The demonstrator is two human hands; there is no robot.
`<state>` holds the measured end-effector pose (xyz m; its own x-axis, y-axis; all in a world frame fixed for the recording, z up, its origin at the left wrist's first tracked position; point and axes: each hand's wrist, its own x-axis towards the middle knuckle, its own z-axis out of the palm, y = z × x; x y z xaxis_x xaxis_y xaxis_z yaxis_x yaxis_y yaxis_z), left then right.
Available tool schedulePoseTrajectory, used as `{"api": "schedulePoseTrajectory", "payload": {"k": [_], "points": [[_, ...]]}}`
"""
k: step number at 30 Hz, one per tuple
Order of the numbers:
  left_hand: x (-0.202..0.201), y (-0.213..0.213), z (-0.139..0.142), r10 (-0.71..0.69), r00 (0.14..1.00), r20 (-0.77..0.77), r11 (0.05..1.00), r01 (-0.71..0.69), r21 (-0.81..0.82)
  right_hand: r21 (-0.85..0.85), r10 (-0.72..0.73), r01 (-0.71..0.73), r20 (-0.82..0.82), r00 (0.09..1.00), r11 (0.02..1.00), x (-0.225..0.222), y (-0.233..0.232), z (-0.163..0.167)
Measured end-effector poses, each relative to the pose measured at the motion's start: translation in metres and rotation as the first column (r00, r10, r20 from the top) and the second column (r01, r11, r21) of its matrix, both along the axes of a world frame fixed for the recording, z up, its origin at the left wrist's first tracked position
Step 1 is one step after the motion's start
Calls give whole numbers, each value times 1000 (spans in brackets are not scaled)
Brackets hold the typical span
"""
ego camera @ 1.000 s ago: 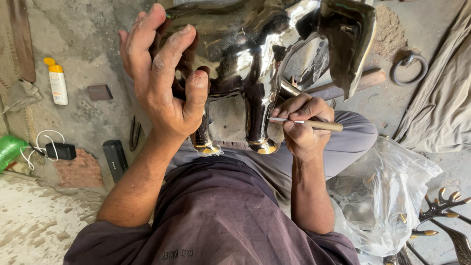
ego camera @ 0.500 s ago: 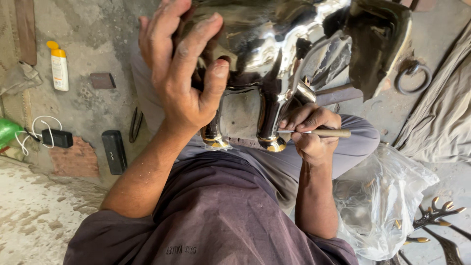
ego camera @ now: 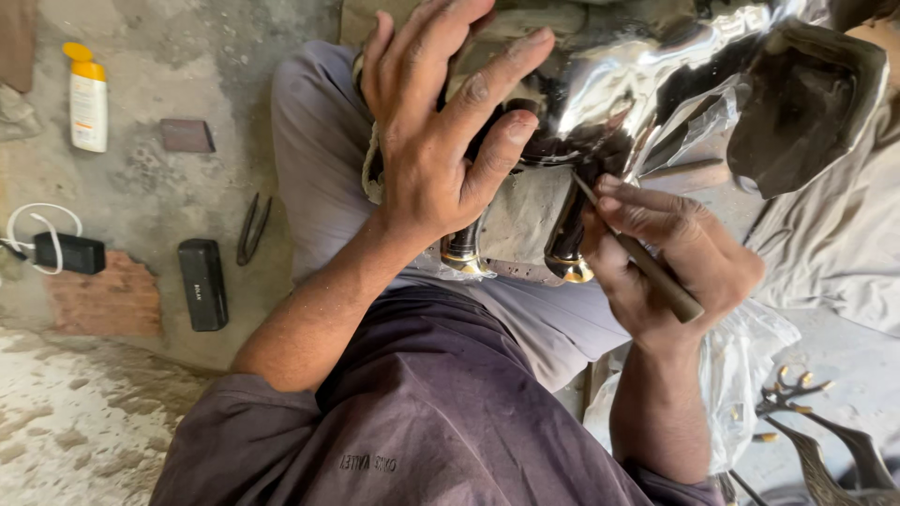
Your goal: The person sits on the floor and uses a small tool to polish and detail a shiny metal elephant statue. They rotate the statue to access different areas, including the legs, trunk, and back, while applying the tool to the surface.
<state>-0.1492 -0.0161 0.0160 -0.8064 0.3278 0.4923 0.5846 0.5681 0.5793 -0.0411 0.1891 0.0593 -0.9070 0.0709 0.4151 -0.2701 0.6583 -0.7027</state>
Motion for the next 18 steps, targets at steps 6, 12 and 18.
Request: {"api": "schedulePoseTrajectory", "payload": {"k": [6, 12, 18], "points": [[-9, -12, -5, -29, 1000, 2, 996, 28, 80, 123, 55, -54, 1, 999, 991, -13, -5, 3], [-12, -20, -3, -55, 997, 62, 995, 50, 81, 140, -10, 8, 16, 1000, 990, -12, -16, 2], [-15, -23, -5, -81, 995, 53, 991, 75, 108, 201, -117, 112, 10, 993, 973, -5, -23, -1]]}}
